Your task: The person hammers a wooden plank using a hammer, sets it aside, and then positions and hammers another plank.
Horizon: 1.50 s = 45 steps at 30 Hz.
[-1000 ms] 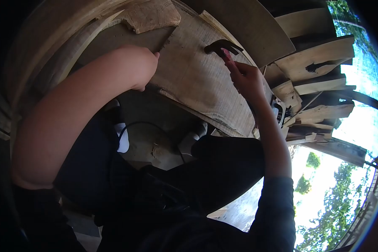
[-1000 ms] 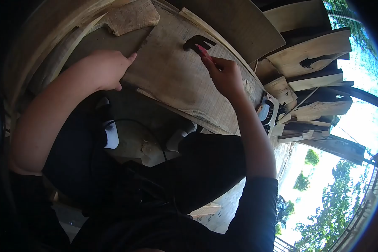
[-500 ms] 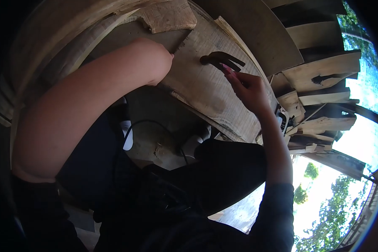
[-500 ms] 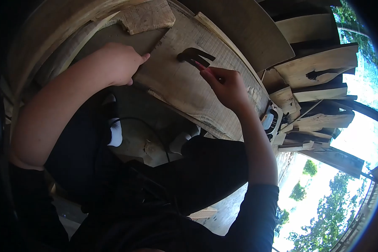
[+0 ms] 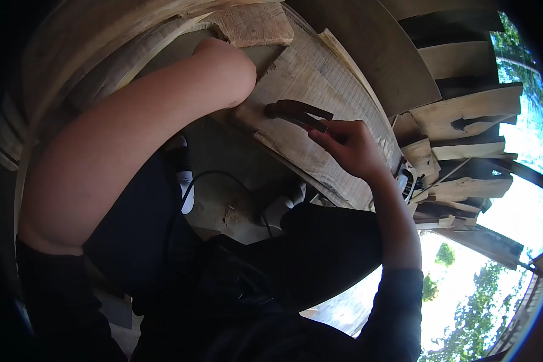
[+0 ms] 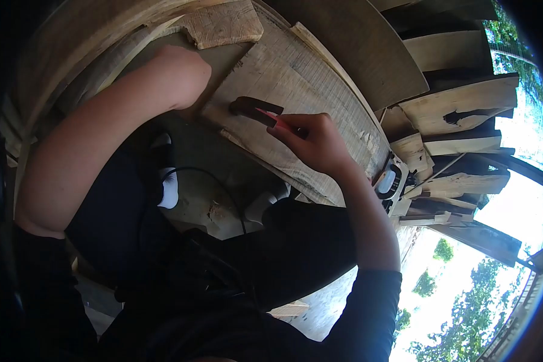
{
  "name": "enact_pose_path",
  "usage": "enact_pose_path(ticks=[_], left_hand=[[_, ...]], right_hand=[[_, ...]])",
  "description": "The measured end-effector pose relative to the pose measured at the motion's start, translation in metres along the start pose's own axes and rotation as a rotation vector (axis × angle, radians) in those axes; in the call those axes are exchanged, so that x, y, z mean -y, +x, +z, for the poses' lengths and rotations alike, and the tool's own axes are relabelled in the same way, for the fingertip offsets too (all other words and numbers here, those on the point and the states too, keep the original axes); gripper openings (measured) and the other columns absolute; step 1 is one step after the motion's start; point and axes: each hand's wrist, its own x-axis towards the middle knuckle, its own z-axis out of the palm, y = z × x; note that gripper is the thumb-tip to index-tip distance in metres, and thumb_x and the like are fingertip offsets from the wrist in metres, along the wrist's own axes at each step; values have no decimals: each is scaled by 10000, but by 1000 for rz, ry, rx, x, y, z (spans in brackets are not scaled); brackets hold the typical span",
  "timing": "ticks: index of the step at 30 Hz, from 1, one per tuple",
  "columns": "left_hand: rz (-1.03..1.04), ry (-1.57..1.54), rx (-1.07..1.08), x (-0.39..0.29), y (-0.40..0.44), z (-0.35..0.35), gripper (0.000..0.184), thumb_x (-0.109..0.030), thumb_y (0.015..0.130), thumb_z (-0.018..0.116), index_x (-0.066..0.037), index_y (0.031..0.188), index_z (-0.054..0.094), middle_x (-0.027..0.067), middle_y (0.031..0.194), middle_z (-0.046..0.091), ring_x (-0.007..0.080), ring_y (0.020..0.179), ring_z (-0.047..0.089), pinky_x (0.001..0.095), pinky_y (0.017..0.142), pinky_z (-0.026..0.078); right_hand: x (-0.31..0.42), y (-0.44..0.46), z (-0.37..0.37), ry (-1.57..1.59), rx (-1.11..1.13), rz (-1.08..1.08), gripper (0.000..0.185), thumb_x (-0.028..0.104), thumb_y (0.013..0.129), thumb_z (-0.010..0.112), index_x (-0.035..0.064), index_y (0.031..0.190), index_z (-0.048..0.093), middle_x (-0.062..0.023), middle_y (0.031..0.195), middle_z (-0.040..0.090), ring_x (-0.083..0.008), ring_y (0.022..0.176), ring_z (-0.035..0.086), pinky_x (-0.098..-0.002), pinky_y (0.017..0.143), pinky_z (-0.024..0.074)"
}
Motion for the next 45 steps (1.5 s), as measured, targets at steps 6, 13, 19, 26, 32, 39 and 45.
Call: enact_pose_path(ticks=[6, 13, 19, 26, 32, 39, 45], left_hand=[[-110, -3, -67, 7, 15, 10, 258, -192, 774, 787, -40, 983, 783, 135, 1010, 764, 298, 972, 743, 419, 785, 598], [25, -12, 36, 5, 12, 8, 587, -578, 798, 799, -59, 1072, 777, 109, 1062, 762, 291, 1024, 730, 453, 856, 580], [-1, -29, 34, 1, 14, 12, 625, -638, 810, 754, -71, 1073, 778, 100, 1094, 759, 288, 1038, 727, 454, 869, 576], [13, -1, 21, 0, 8, 6, 629, -626, 810, 760, -70, 1104, 767, 110, 1097, 758, 292, 1047, 726, 430, 872, 578], [20, 5, -48, -1, 6, 8, 599, -592, 816, 773, -48, 1064, 769, 135, 1088, 755, 316, 1058, 718, 421, 893, 577], [4, -11, -28, -5, 3, 3, 573, -597, 810, 775, -34, 921, 777, 168, 988, 755, 329, 977, 729, 417, 872, 575], [-19, -21, -3, -4, 9, 4, 535, -599, 800, 780, -65, 771, 776, 140, 860, 753, 317, 886, 733, 423, 822, 566]], right_hand=[[0, 6, 10, -14, 23, -18, 281, 288, 959, 741, 21, 1036, 781, -69, 647, 628, -105, 581, 506, -323, 564, 428], [5, 14, 11, 79, 13, 5, 334, 337, 974, 722, 17, 1055, 778, -51, 649, 621, -92, 611, 542, -303, 595, 456], [-4, 24, 15, 270, -17, 135, 379, 371, 982, 711, 19, 1108, 774, -17, 673, 621, -69, 649, 546, -290, 607, 464], [-19, 38, 19, 249, -229, 136, 425, 403, 985, 696, 10, 1134, 760, -44, 678, 631, -85, 634, 536, -309, 604, 462], [-27, 43, 14, 156, -347, 61, 424, 417, 991, 669, 19, 1105, 761, -142, 702, 656, -192, 611, 585, -358, 629, 488], [-30, 40, -2, 114, -427, 147, 459, 463, 1005, 623, 33, 1083, 760, -188, 786, 710, -347, 724, 681, -433, 705, 526], [-41, 31, -10, 117, -365, 156, 472, 476, 1014, 603, 31, 1051, 755, -189, 780, 704, -356, 733, 682, -448, 712, 526]])
